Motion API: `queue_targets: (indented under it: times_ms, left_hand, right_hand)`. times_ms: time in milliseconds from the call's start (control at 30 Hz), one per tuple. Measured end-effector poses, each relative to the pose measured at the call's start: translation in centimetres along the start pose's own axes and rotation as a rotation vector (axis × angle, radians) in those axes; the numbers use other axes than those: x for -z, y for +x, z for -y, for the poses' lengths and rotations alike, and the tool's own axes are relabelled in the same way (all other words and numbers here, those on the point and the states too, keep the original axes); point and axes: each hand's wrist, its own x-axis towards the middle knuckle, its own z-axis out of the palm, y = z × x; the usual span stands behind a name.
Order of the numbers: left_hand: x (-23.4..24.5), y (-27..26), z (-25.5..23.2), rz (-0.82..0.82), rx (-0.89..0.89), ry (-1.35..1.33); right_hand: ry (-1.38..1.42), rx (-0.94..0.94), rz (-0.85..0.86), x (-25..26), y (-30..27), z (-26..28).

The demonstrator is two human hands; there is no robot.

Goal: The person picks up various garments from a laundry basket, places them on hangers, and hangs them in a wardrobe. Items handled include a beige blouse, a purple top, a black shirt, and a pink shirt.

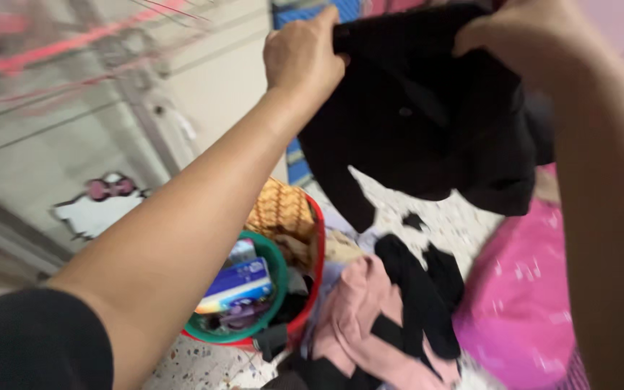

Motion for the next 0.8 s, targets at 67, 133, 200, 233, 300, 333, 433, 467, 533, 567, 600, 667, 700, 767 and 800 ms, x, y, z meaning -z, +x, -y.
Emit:
queue_targets:
  times_ms: [67, 133, 200, 233, 300, 333, 433, 467, 533, 567, 600, 667, 700, 767, 800]
  left_hand:
    - [5.1, 2.5, 3.0, 0.177, 0.294, -0.246]
    - [8.7, 2.5, 5.5, 0.17, 0.371, -0.25]
    - [10.4, 1.1, 8.0, 0.0, 0.227, 0.011]
    - [10.4, -0.1, 9.5, -0.018, 0.237, 0.159]
    - [10.1, -1.2, 12.8, 0.143, 0.491, -0.101]
    - [9.6, -1.8, 14.6, 0.33, 0.729, -0.532]
    - [9.3, -4.7, 18.5, 0.476, 0.951, -1.024]
    - [9.8, -5.3, 19.1, 0.543, 0.925, -1.073]
    - [10.7, -5.1, 19.9, 0.673, 0.795, -1.271]
    - [11.3, -4.6, 20.5, 0.714, 0.782, -1.289]
    - [11.6, -4.3, 21.1, 0.759, 0.776, -1.315]
    - [11.8, -3.7, 22.5, 0.754, 0.733, -1.303]
    - [11.9, -3.6, 23.5, 0.75, 0.714, -1.299]
    - [12.4, -4.4, 25.1, 0.787, 0.737, -1.323]
    - [12.4, -4.8, 25.8, 0.81, 0.755, -1.343]
  right_hand:
    - [-0.168, 0.01, -0.035, 0.4, 1.6, 5.1]
    - [-0.001, 0.167, 0.076, -0.7, 2.8, 8.4]
    - [0.163, 0.322, 0.194, -2.1, 4.1, 10.7]
    - [0.245, 0.398, 0.253, -3.1, 5.0, 12.1]
    - [0.487, 0.502, 0.376, -5.5, 6.6, 15.3]
    - [0.638, 0.517, 0.456, -7.8, 6.9, 16.3]
    - [0.742, 0.279, 0.405, -15.4, 9.7, 20.7]
    - [0.716, 0.153, 0.334, -18.4, 10.8, 22.2]
    - [0.711, 0.445, 0.288, -23.4, 12.2, 24.1]
    - [0.553, 0.388, 0.349, -25.0, 13.4, 25.5]
    - [0.389, 0.322, 0.412, -26.6, 14.1, 26.8]
    - [0.318, 0.454, 0.314, -29.2, 15.2, 29.5]
    - [0.412, 0.647, 0.151, -30.4, 15.7, 30.9]
    - [0.44, 0.975, -0.127, -31.9, 17.1, 34.0]
    - [0.365, 1.097, -0.217, -32.7, 17.4, 35.0]
